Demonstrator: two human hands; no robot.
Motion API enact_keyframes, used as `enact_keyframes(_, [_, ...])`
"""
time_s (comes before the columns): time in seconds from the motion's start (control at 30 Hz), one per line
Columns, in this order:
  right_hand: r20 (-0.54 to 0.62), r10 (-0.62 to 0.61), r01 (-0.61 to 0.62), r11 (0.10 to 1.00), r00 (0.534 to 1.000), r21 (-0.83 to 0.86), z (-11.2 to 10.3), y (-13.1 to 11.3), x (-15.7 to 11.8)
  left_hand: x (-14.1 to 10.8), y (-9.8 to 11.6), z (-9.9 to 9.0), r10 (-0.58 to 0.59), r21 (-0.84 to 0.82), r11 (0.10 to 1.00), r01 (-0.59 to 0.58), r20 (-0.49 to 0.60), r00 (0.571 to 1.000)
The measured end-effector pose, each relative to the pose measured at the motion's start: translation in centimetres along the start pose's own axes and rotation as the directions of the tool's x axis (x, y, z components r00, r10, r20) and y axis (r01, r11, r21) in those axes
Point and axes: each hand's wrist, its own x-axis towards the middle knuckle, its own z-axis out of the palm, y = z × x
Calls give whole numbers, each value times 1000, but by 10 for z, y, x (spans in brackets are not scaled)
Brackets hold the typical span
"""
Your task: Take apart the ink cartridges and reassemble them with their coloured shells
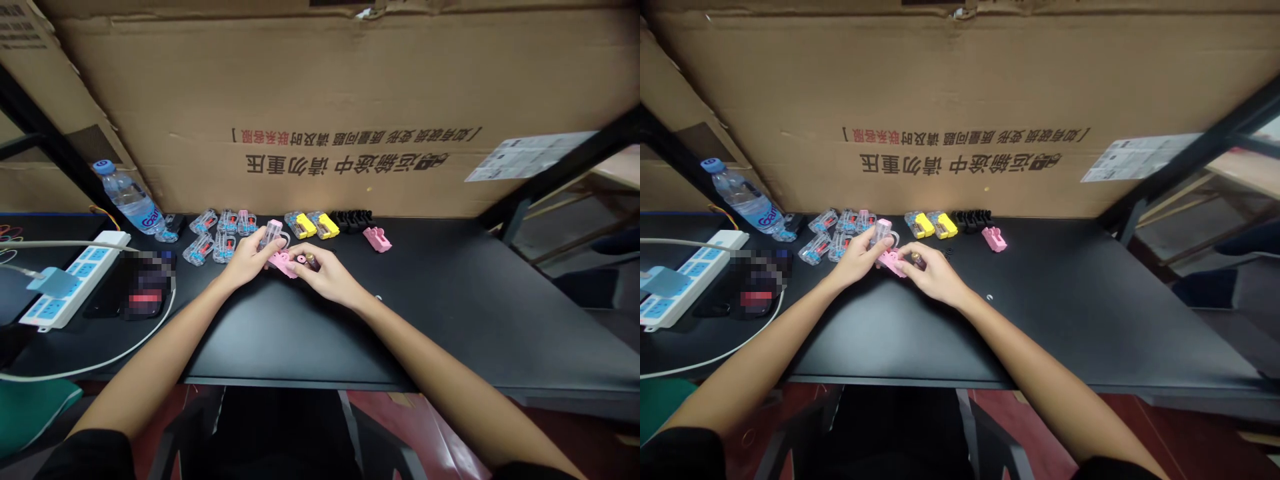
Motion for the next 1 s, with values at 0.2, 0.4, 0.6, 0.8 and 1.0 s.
enact_keyframes(0.2, [-9,67,-66,995,998,72,1,-5,0,-1,3,-1,-11,-50,999,12,27,1000])
enact_keyframes(0.4, [71,127,-134,986,989,100,-1,-10,1,-5,15,0,45,-45,998,-42,65,997])
enact_keyframes(0.6, [106,143,-136,989,984,-63,-1,-15,-2,-7,17,2,136,152,979,-136,9,991])
enact_keyframes(0.8, [102,108,-93,986,989,-135,-8,-15,-1,-5,13,-7,155,255,960,-115,-143,977])
enact_keyframes(1.0, [-209,61,-153,876,976,-457,-66,-3,4,-6,17,-14,-12,500,865,51,-80,997])
